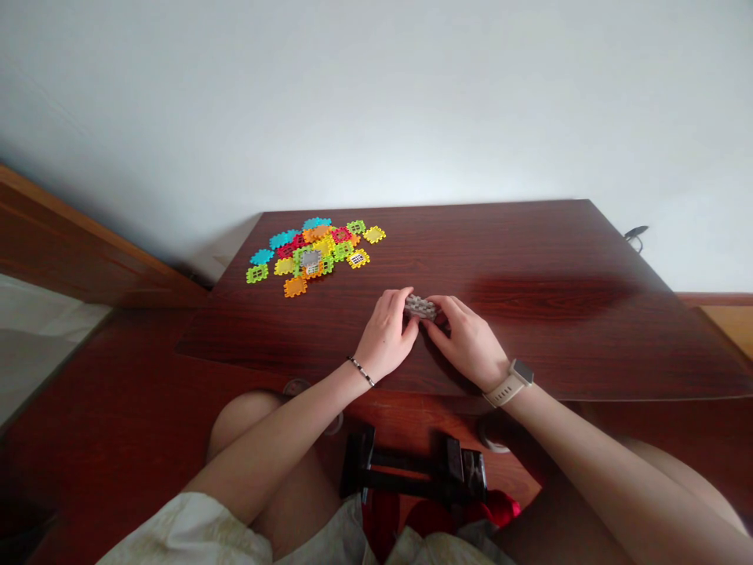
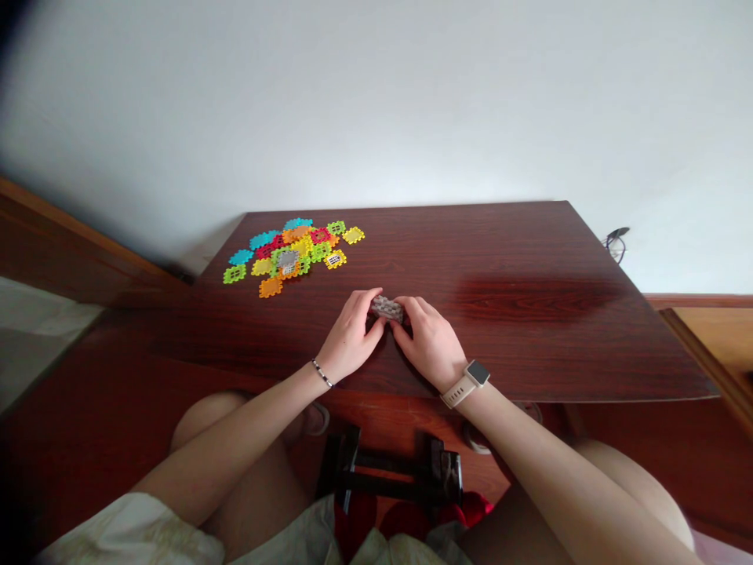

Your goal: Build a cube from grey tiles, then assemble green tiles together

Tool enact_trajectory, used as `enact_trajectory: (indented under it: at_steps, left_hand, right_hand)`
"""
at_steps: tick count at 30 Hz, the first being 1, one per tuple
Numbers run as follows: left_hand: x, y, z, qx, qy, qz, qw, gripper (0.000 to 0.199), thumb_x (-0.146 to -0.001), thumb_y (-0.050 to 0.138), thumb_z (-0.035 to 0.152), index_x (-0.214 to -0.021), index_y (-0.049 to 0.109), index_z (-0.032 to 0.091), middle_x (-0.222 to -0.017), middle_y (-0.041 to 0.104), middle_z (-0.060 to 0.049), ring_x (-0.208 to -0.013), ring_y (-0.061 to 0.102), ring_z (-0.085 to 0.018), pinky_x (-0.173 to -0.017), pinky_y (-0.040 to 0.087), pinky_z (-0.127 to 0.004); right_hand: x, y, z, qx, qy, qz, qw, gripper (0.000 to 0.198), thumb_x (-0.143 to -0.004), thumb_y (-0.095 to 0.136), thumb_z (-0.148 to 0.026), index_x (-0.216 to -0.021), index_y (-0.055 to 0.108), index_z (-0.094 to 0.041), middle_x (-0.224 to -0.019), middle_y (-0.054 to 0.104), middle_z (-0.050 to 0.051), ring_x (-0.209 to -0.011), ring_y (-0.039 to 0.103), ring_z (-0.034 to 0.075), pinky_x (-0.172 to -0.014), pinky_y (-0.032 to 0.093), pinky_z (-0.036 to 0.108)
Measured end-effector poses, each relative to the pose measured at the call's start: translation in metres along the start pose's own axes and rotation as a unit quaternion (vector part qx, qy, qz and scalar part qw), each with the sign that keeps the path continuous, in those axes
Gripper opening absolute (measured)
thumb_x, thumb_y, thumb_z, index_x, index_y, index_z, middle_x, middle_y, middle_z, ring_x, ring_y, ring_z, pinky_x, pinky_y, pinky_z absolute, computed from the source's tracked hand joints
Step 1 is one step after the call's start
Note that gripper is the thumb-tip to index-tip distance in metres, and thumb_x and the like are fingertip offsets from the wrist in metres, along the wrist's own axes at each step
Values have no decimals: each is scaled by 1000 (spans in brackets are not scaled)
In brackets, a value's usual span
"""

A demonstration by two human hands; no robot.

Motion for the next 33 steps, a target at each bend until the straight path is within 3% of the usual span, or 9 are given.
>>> enact_trajectory:
  at_steps: [4, 11, 15, 20, 26, 33]
  left_hand:
    - [1, 3, 4, -10, 28, -19, 999, 60, -100, 52, 6, -157, 40, 19, -132, 59, -16, -126, 62, -29, -111, 55, -49]
    - [3, 4, 5, -34, 33, -14, 999, 55, -102, 51, 7, -155, 45, 20, -137, 62, -16, -130, 64, -30, -113, 56, -50]
    - [4, 6, -3, -38, 10, -21, 999, 58, -104, 55, 13, -160, 41, 20, -136, 71, -16, -121, 72, -30, -107, 61, -51]
    - [7, 2, 4, 47, -18, -11, 999, 54, -105, 62, 26, -157, 47, 22, -149, 67, -16, -132, 70, -31, -114, 59, -52]
    - [13, -2, 22, 216, -35, 48, 974, 68, -103, 70, 30, -163, 38, 26, -167, 49, -16, -148, 58, -29, -113, 62, -47]
    - [12, -10, 25, 222, -57, 84, 970, 60, -98, 77, 24, -151, 49, 27, -154, 62, -14, -135, 68, -28, -108, 65, -49]
  right_hand:
    - [0, 1, 2, 4, -3, 3, 1000, 24, -101, 62, -25, -125, 61, -20, -115, 72, 12, -98, 71, 28, -86, 59, 41]
    - [1, 3, 6, 4, -8, 13, 1000, 19, -102, 62, -28, -119, 62, -21, -108, 74, 10, -92, 72, 26, -82, 58, 38]
    - [1, 1, 7, 9, -1, 18, 1000, 17, -100, 64, -28, -116, 63, -21, -104, 74, 9, -87, 71, 25, -78, 56, 36]
    - [-1, -8, 2, 13, -1, 40, 999, 15, -98, 66, -24, -113, 66, -22, -102, 74, 7, -81, 69, 22, -73, 54, 34]
    - [3, -18, -17, 57, -46, 76, 994, 21, -103, 61, -26, -123, 66, -24, -106, 74, 7, -84, 71, 22, -69, 56, 31]
    - [10, -18, -27, 72, -72, 81, 991, 30, -103, 59, -22, -132, 65, -25, -108, 74, 6, -82, 73, 20, -63, 57, 28]
Point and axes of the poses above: each hand's wrist, its own x-axis away from the middle knuckle, its own y-axis out of the palm, z = x × y, the point moved 7 cm from there along -x, towards the middle knuckle
